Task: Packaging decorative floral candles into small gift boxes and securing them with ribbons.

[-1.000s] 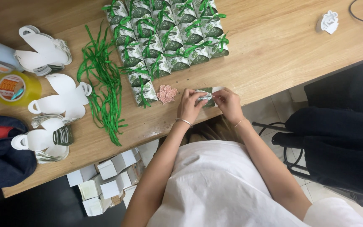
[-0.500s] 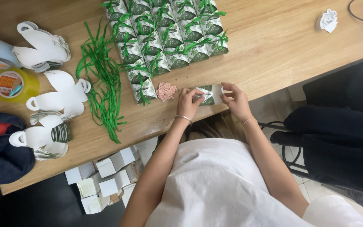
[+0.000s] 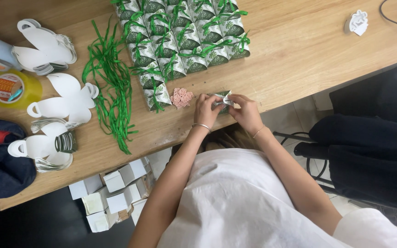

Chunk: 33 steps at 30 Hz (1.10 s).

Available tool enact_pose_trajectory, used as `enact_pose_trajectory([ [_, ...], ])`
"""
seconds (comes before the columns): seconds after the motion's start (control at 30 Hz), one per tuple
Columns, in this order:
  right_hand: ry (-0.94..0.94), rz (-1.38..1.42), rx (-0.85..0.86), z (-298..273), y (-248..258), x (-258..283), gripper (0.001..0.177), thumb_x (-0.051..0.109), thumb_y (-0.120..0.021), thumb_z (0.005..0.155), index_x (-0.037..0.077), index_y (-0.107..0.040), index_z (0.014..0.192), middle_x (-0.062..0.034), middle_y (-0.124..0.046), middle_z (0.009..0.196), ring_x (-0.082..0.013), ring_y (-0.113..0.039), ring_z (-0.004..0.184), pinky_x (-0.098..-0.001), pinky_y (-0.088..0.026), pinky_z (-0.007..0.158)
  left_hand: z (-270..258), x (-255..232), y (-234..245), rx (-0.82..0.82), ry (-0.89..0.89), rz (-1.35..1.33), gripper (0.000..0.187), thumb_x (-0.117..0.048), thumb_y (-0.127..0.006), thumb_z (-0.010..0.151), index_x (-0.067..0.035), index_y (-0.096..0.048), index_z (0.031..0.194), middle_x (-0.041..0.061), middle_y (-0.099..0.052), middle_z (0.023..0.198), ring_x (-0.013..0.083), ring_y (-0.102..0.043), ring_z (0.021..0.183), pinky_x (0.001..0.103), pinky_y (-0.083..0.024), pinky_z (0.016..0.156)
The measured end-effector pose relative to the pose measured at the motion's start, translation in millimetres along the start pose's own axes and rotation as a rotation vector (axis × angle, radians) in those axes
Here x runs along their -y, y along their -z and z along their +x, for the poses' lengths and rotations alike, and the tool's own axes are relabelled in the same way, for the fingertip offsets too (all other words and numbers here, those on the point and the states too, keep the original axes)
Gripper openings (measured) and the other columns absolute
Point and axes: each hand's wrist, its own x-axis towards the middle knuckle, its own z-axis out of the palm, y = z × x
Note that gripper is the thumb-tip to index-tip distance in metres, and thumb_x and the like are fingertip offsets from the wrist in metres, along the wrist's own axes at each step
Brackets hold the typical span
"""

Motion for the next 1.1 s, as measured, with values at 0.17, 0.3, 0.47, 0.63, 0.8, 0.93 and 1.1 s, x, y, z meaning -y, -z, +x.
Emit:
enact_pose_trajectory([
  [0.17, 0.001, 0.002, 0.014, -2.5, -0.4, 1.3, 0.039, -0.005, -0.07, 0.082, -0.001, -0.07, 0.121, -0.0167, -0.07, 0.124, -0.0263, -0.075, 0.099, -0.0311, -0.065, 0.078, 0.0, -5.2, 1.2, 0.002, 0.023, 0.023, 0.02, -0.019, -0.086, 0.077, -0.016, -0.076, 0.095, 0.008, -0.059, 0.097, 0.0316, -0.058, 0.1, 0.043, -0.05, 0.089],
  [0.3, 0.004, 0.02, 0.001, -5.3, -4.0, -3.5, 0.035, -0.004, -0.07, 0.085, 0.001, -0.071, 0.12, -0.0149, -0.07, 0.124, -0.0253, -0.076, 0.098, -0.0299, -0.062, 0.078, 1.4, -11.2, 1.9, 0.001, 0.062, 0.063, 0.016, -0.018, -0.083, 0.08, -0.017, -0.076, 0.095, 0.008, -0.06, 0.097, 0.0325, -0.058, 0.101, 0.043, -0.05, 0.089],
  [0.47, 0.027, 0.01, 0.022, -1.8, 0.4, 11.9, 0.031, 0.002, -0.073, 0.086, 0.002, -0.071, 0.116, -0.0142, -0.067, 0.122, -0.0261, -0.074, 0.097, -0.0306, -0.065, 0.076, 2.8, -1.5, -3.7, 0.007, 0.028, 0.086, 0.024, -0.013, -0.082, 0.078, -0.016, -0.072, 0.1, 0.006, -0.064, 0.098, 0.0311, -0.059, 0.102, 0.043, -0.05, 0.09],
  [0.63, 0.064, -0.13, 0.006, 4.7, -11.2, 1.9, 0.02, 0.009, -0.079, 0.087, 0.008, -0.075, 0.106, -0.0127, -0.063, 0.111, -0.0293, -0.068, 0.096, -0.0372, -0.061, 0.073, -0.4, 5.2, 0.1, 0.019, 0.003, 0.036, 0.052, -0.012, -0.088, 0.07, -0.011, -0.058, 0.112, 0.006, -0.064, 0.096, 0.0282, -0.06, 0.098, 0.043, -0.049, 0.09],
  [0.8, 0.173, -0.393, 0.052, 19.4, -23.9, 2.8, 0.017, 0.013, -0.078, 0.083, 0.014, -0.073, 0.099, -0.0094, -0.062, 0.101, -0.0335, -0.06, 0.102, -0.0445, -0.055, 0.079, -11.6, 23.5, -4.4, 0.027, 0.04, -0.058, 0.07, -0.015, -0.094, 0.061, -0.01, -0.054, 0.118, 0.01, -0.058, 0.104, 0.0261, -0.059, 0.093, 0.04, -0.053, 0.085],
  [0.93, 0.221, -0.457, 0.098, 23.7, -29.0, -2.7, 0.016, 0.013, -0.077, 0.084, 0.012, -0.07, 0.099, -0.0097, -0.062, 0.1, -0.0349, -0.058, 0.104, -0.0449, -0.055, 0.08, -17.5, 35.4, -1.0, 0.039, 0.118, -0.133, 0.067, -0.016, -0.094, 0.064, -0.009, -0.055, 0.118, 0.01, -0.058, 0.106, 0.0227, -0.064, 0.089, 0.036, -0.057, 0.083],
  [1.1, 0.315, -0.478, 0.094, 25.0, -20.3, 8.0, 0.012, 0.006, -0.072, 0.086, 0.011, -0.068, 0.096, -0.0087, -0.062, 0.099, -0.0335, -0.059, 0.101, -0.044, -0.053, 0.079, -38.0, 50.0, 55.6, 0.067, 0.125, -0.352, 0.035, -0.011, -0.081, 0.085, -0.006, -0.063, 0.114, 0.007, -0.073, 0.105, 0.0145, -0.073, 0.091, 0.028, -0.06, 0.078],
])
